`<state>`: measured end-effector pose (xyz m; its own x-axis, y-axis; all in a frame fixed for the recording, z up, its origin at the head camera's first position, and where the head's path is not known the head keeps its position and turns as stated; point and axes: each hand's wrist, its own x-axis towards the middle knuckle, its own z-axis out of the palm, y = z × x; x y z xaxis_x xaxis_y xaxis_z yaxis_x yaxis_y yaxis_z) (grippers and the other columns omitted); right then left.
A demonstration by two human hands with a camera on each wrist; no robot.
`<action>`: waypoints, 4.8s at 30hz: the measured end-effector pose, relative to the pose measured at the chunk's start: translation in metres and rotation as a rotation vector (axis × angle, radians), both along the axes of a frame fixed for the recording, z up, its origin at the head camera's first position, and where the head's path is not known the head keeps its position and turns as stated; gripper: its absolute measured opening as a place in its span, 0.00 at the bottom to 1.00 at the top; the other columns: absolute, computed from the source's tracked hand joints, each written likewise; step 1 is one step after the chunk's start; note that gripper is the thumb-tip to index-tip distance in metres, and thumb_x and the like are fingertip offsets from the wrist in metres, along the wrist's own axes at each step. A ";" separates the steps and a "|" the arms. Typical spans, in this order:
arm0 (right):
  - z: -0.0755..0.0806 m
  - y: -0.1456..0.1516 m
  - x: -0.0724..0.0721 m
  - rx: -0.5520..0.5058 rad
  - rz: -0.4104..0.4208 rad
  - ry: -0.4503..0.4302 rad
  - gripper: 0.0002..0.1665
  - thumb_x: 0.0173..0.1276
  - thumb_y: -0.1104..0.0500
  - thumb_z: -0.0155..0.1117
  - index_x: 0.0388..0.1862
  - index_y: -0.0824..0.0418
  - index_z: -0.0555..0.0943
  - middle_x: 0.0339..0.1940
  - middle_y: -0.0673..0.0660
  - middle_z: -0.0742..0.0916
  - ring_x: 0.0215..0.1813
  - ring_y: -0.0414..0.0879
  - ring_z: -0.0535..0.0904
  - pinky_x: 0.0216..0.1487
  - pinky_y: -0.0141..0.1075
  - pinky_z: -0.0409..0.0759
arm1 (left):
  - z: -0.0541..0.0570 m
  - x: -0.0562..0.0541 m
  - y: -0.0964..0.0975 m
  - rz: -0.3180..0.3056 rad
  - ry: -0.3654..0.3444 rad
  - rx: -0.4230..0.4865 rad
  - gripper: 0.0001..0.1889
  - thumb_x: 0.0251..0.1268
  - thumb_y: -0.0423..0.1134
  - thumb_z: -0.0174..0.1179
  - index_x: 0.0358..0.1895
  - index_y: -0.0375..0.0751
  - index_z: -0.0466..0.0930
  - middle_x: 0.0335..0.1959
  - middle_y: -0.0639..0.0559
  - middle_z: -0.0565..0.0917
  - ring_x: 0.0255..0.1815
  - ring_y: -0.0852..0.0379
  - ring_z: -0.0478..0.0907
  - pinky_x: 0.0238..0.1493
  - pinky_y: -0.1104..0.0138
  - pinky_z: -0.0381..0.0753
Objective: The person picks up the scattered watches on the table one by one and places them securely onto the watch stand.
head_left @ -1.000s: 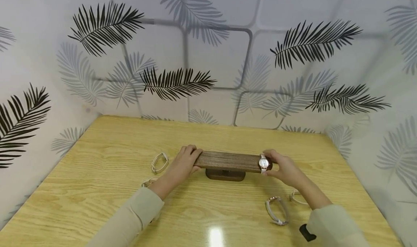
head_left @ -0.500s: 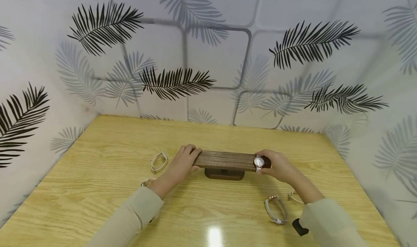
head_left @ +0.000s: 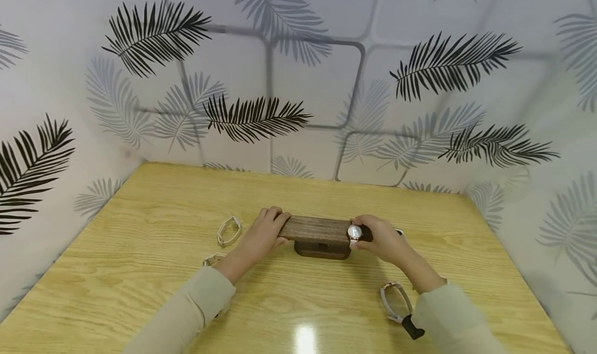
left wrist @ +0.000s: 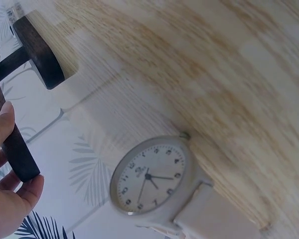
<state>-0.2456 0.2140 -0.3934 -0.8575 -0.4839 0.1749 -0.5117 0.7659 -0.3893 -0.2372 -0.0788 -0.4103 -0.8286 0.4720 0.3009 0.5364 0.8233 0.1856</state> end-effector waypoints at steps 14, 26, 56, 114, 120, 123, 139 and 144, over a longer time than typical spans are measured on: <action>0.000 -0.004 -0.002 -0.032 0.022 0.001 0.33 0.55 0.60 0.70 0.59 0.68 0.72 0.57 0.66 0.79 0.56 0.60 0.76 0.55 0.52 0.76 | 0.002 -0.001 -0.002 0.008 0.008 -0.009 0.28 0.59 0.46 0.61 0.61 0.36 0.68 0.55 0.40 0.71 0.56 0.44 0.69 0.57 0.56 0.73; -0.005 -0.007 -0.004 -0.039 0.045 0.032 0.30 0.54 0.58 0.71 0.55 0.67 0.75 0.54 0.64 0.81 0.53 0.58 0.78 0.51 0.50 0.78 | 0.002 0.001 -0.002 -0.010 0.027 0.006 0.28 0.58 0.45 0.62 0.59 0.35 0.69 0.54 0.39 0.72 0.54 0.43 0.70 0.56 0.56 0.73; -0.010 -0.035 -0.003 -0.106 0.080 0.112 0.29 0.50 0.58 0.73 0.52 0.62 0.77 0.52 0.61 0.82 0.52 0.56 0.79 0.50 0.48 0.79 | -0.001 -0.002 0.001 -0.005 0.014 0.011 0.29 0.56 0.44 0.64 0.59 0.34 0.69 0.53 0.38 0.72 0.54 0.42 0.70 0.55 0.55 0.73; -0.042 0.068 0.087 -0.085 -0.245 -0.140 0.12 0.56 0.70 0.64 0.41 0.71 0.81 0.27 0.52 0.82 0.28 0.35 0.73 0.28 0.25 0.75 | -0.002 0.001 0.005 0.014 -0.033 0.079 0.28 0.57 0.41 0.63 0.60 0.35 0.69 0.56 0.38 0.70 0.57 0.40 0.68 0.56 0.53 0.73; -0.042 0.069 0.082 -0.118 -0.223 -0.230 0.09 0.60 0.68 0.62 0.39 0.71 0.82 0.29 0.54 0.84 0.28 0.36 0.73 0.28 0.25 0.75 | -0.001 0.001 0.005 0.016 -0.037 0.088 0.27 0.57 0.41 0.64 0.59 0.35 0.69 0.55 0.38 0.71 0.56 0.41 0.68 0.55 0.53 0.74; -0.039 0.070 0.080 -0.125 -0.205 -0.267 0.09 0.61 0.66 0.62 0.38 0.71 0.82 0.31 0.56 0.84 0.31 0.39 0.76 0.30 0.27 0.76 | 0.000 0.001 0.006 0.017 -0.041 0.092 0.27 0.57 0.40 0.64 0.59 0.35 0.69 0.55 0.38 0.71 0.56 0.41 0.68 0.55 0.53 0.73; -0.024 0.070 0.078 -0.346 -0.294 -0.676 0.22 0.63 0.65 0.60 0.51 0.80 0.73 0.35 0.58 0.81 0.36 0.43 0.76 0.34 0.33 0.81 | 0.000 0.000 0.006 0.030 -0.073 0.099 0.28 0.57 0.41 0.64 0.60 0.36 0.68 0.57 0.39 0.70 0.58 0.41 0.67 0.57 0.53 0.72; -0.016 0.072 0.078 -0.419 -0.250 -0.734 0.27 0.65 0.66 0.58 0.56 0.84 0.67 0.41 0.63 0.79 0.40 0.44 0.78 0.43 0.38 0.83 | -0.001 0.001 0.005 0.033 -0.069 0.095 0.28 0.57 0.42 0.63 0.60 0.36 0.68 0.57 0.40 0.70 0.57 0.41 0.67 0.57 0.54 0.73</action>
